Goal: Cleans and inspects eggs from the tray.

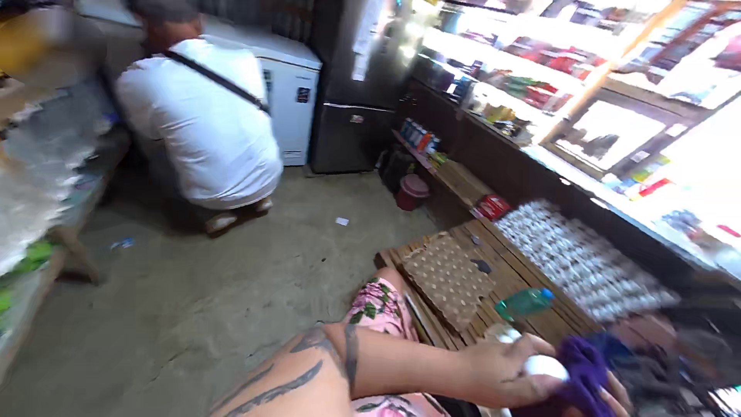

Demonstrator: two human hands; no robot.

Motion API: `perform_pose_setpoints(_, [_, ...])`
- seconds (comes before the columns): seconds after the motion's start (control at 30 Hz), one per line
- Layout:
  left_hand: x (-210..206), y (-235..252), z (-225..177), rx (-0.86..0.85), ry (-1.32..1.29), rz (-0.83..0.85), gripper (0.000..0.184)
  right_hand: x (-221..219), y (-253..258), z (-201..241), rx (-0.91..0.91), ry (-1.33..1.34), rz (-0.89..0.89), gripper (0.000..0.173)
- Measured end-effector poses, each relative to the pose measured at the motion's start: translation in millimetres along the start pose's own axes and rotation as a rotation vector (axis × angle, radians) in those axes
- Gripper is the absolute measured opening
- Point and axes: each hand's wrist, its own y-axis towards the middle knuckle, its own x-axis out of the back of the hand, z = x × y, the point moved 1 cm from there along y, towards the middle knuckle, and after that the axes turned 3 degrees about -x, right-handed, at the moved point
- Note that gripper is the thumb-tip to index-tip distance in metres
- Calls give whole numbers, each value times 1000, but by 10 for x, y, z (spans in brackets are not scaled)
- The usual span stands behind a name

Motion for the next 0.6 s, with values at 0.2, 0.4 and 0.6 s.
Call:
perform_pose_setpoints(0.2, [-365,64,485,205,-2,154,50,205,-378,-513,-256,92,-111,27])
perform_pose_setpoints(0.4, [-803,297,862,332,-250,-27,55,401,-815,-889,-296,139,-222,35])
perform_pose_setpoints(0.6, [-1141,438,1128,347,-178,12,68,558,-1025,-1025,-330,137,-300,37])
